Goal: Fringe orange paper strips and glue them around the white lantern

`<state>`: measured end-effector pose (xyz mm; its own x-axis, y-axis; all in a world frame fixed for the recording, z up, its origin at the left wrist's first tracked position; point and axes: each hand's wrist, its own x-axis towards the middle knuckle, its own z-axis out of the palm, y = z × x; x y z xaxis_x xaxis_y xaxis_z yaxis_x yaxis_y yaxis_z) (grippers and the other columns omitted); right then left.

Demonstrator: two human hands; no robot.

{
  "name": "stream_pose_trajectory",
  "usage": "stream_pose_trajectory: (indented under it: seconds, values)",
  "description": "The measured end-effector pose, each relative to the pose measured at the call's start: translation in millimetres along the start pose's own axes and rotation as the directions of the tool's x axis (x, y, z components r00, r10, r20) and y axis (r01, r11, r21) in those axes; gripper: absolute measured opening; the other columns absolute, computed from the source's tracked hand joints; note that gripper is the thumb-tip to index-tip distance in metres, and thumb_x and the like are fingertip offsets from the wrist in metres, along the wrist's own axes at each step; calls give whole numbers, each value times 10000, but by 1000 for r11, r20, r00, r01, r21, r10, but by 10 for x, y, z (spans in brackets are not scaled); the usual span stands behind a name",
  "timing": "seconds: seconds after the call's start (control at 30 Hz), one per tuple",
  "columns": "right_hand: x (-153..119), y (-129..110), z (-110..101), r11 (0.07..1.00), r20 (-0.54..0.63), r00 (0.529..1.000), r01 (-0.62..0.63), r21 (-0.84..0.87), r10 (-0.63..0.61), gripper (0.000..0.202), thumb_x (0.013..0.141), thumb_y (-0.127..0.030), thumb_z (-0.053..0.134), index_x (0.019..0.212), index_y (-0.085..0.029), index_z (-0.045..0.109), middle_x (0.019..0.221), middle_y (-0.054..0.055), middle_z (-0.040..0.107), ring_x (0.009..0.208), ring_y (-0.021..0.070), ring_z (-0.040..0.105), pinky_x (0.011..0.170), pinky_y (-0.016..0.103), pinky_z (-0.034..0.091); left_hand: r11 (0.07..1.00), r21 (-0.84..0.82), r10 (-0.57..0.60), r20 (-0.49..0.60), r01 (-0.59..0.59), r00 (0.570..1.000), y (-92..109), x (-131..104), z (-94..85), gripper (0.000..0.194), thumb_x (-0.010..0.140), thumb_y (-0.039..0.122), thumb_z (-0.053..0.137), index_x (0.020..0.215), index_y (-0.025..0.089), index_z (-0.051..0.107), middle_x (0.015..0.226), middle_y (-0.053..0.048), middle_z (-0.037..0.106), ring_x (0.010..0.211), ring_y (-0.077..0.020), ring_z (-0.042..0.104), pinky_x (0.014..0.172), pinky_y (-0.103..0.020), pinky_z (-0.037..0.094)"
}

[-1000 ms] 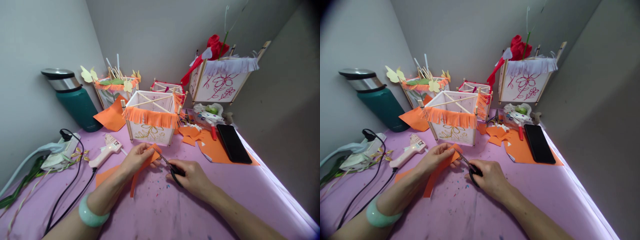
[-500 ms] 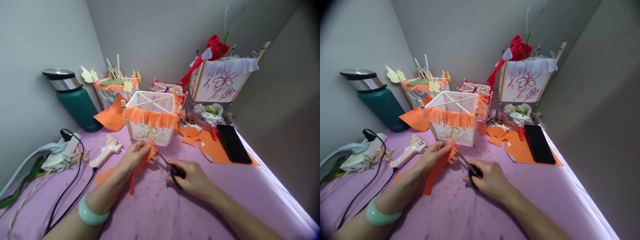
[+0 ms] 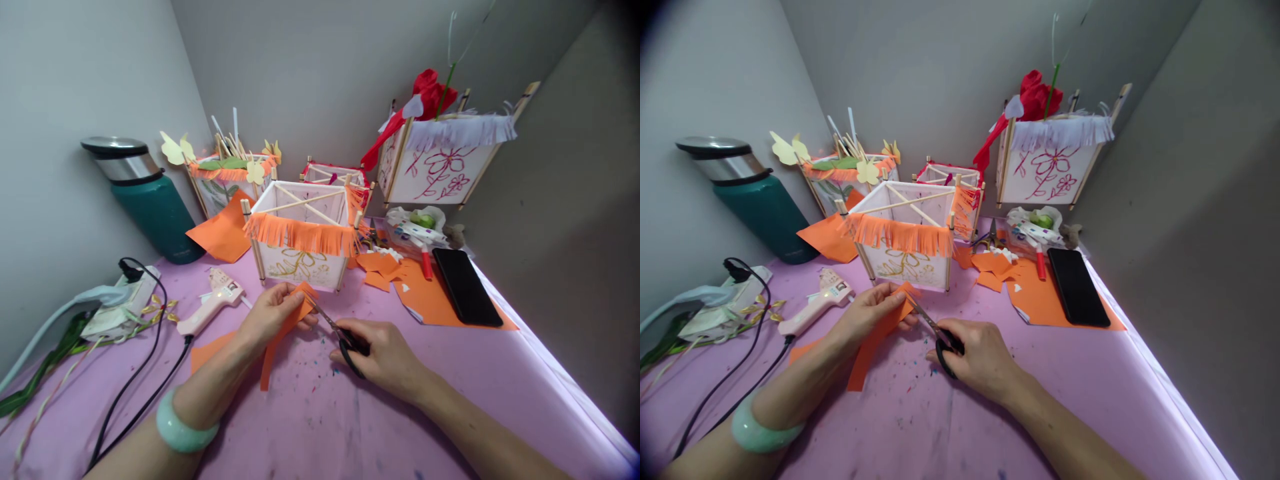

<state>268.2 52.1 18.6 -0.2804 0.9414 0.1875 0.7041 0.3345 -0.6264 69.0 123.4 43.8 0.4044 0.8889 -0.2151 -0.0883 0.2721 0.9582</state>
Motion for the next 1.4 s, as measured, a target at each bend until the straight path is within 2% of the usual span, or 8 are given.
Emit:
stream_pose_trajectory:
  seconds: [0.43, 0.63, 0.8, 1.4]
  values:
    - [9, 50, 8, 1000, -9, 1000, 11, -14, -11, 221, 805, -369, 665, 952, -205, 668, 666, -35, 594, 570, 104, 489, 542, 194, 349, 1000, -22, 8, 23, -7, 1000, 3, 4, -16, 290, 740, 374, 698, 821, 139, 551, 694, -43, 688, 611, -162, 689, 565, -243, 539]
    - [12, 38, -2, 1000, -15, 1000, -1, -13, 1, 173, 794, -345, 672, 897, -207, 664, 664, -35, 593, 570, 104, 485, 532, 191, 346, 1000, -11, -14, 8, 14, 1000, 30, -21, 3, 277, 742, 360, 699, 818, 138, 551, 706, -56, 690, 621, -170, 688, 588, -261, 541]
    - [12, 19, -2, 1000, -13, 1000, 9, -18, -9, 166, 793, -355, 671, 864, -206, 646, 660, -40, 586, 562, 100, 476, 518, 192, 331, 1000, -3, -14, 44, 14, 999, 8, -22, 4, 282, 744, 373, 693, 820, 146, 544, 731, -58, 693, 632, -176, 689, 587, -268, 539]
    - [6, 44, 12, 1000, -6, 1000, 12, 1, -12, 190, 809, -369, 659, 914, -211, 652, 689, -31, 607, 585, 110, 504, 529, 193, 337, 1000, -7, -19, 68, 20, 997, -29, 4, -4, 324, 716, 401, 712, 820, 149, 535, 718, -60, 694, 603, -172, 681, 568, -267, 531]
